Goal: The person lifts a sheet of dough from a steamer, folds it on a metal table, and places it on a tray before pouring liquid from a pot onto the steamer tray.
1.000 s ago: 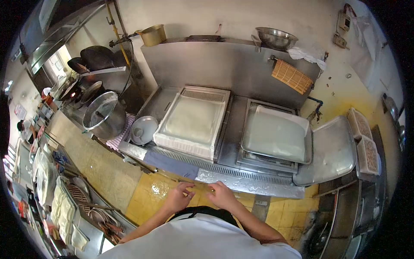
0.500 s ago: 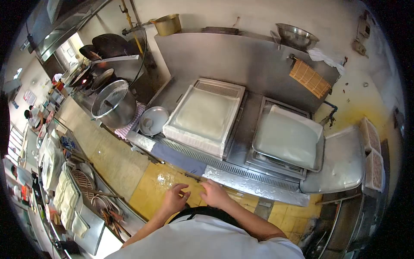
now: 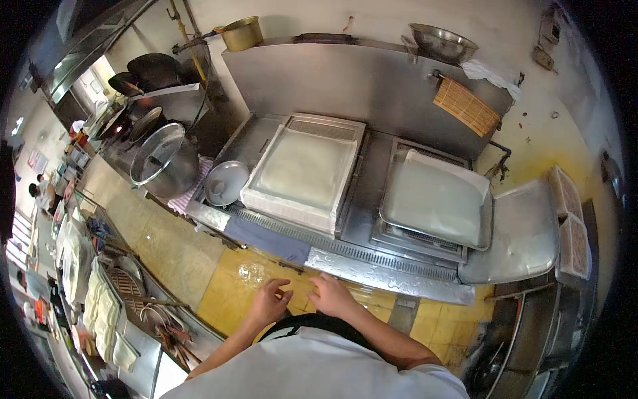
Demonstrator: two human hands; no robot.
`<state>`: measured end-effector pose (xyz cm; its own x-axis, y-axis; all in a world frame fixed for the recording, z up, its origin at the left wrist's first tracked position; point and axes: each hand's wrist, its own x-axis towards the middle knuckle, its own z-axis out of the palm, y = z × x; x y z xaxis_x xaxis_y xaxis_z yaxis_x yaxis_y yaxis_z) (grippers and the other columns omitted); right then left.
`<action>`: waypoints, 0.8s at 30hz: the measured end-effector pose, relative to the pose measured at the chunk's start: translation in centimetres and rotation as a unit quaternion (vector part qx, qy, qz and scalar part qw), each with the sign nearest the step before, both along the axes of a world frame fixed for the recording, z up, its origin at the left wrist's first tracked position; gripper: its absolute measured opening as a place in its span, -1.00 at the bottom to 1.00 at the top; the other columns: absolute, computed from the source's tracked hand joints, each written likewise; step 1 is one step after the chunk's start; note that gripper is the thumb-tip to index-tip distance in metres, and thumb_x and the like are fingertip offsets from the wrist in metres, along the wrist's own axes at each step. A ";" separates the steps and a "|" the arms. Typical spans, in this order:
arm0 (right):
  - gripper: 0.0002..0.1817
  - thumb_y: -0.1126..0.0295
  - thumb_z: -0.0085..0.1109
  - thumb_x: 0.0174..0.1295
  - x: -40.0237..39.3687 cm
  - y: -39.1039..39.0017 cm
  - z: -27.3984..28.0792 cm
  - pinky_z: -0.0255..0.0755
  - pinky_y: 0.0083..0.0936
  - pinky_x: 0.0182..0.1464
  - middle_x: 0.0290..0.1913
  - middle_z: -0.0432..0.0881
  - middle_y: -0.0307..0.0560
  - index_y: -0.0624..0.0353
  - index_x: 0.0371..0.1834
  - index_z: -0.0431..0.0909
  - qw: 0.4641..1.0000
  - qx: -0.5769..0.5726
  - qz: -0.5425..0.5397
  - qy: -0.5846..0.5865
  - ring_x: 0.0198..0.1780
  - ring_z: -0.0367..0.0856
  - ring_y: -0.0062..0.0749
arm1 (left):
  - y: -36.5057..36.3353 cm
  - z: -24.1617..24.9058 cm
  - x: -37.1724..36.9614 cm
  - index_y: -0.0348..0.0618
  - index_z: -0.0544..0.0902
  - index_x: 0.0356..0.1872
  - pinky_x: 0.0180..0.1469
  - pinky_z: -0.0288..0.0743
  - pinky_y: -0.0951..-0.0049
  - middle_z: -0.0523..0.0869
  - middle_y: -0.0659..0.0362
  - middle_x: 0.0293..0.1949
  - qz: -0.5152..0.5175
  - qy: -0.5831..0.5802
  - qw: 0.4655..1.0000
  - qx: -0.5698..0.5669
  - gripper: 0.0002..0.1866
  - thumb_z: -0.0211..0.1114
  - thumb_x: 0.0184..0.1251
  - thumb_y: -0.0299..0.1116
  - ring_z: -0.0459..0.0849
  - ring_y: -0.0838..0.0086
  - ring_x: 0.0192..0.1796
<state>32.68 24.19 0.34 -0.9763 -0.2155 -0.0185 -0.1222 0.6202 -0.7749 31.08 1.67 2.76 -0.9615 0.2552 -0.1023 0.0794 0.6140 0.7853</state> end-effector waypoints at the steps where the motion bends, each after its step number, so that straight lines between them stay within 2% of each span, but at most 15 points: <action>1: -0.53 0.20 0.36 0.29 0.1 0.1 -0.1 0.61 -0.15 0.09 0.00 0.68 0.19 0.24 0.18 0.68 1.000 -0.002 -0.004 -0.001 -0.01 0.73 0.06 | 0.1 -0.1 -0.1 -0.28 0.74 0.11 -0.05 0.73 0.20 0.77 -0.11 0.07 -0.004 0.002 1.000 0.000 -0.66 0.44 0.41 -0.32 0.87 0.15 -0.12; 15: -0.55 0.20 0.37 0.30 0.6 -0.3 -1.5 0.62 -0.16 0.05 -0.09 0.71 0.15 0.26 0.15 0.68 1.000 -0.001 -0.022 0.005 -0.02 0.74 0.08 | 0.2 0.8 -0.2 -0.31 0.74 0.10 -0.05 0.73 0.20 0.77 -0.13 0.07 -0.020 0.002 1.000 -0.003 -0.67 0.44 0.41 -0.35 0.87 0.14 -0.12; 18: -0.54 0.15 0.28 0.35 0.3 -0.6 -0.6 0.60 -0.05 0.15 0.02 0.70 0.20 0.25 0.18 0.66 0.999 -0.006 -0.004 -0.034 0.09 0.71 0.15 | -0.2 0.9 -0.2 -0.31 0.74 0.10 -0.06 0.73 0.20 0.77 -0.14 0.07 -0.012 0.005 1.000 0.002 -0.67 0.45 0.40 -0.35 0.87 0.14 -0.12; 21: -0.54 0.15 0.28 0.35 0.1 -0.9 -0.7 0.59 -0.05 0.16 0.02 0.70 0.19 0.25 0.18 0.66 1.000 -0.002 -0.002 -0.029 0.10 0.71 0.14 | -0.5 0.6 -0.2 -0.31 0.74 0.09 -0.06 0.73 0.20 0.78 -0.14 0.06 -0.007 0.003 1.000 0.000 -0.67 0.45 0.40 -0.35 0.87 0.14 -0.12; 24: -0.56 0.21 0.37 0.31 -0.1 -1.2 -1.2 0.62 -0.15 0.04 -0.09 0.71 0.15 0.27 0.15 0.68 1.000 -0.003 -0.009 0.011 -0.03 0.75 0.07 | -0.7 0.5 -0.4 -0.31 0.74 0.09 -0.07 0.73 0.21 0.78 -0.13 0.05 -0.004 0.003 1.000 -0.005 -0.67 0.46 0.40 -0.34 0.87 0.14 -0.13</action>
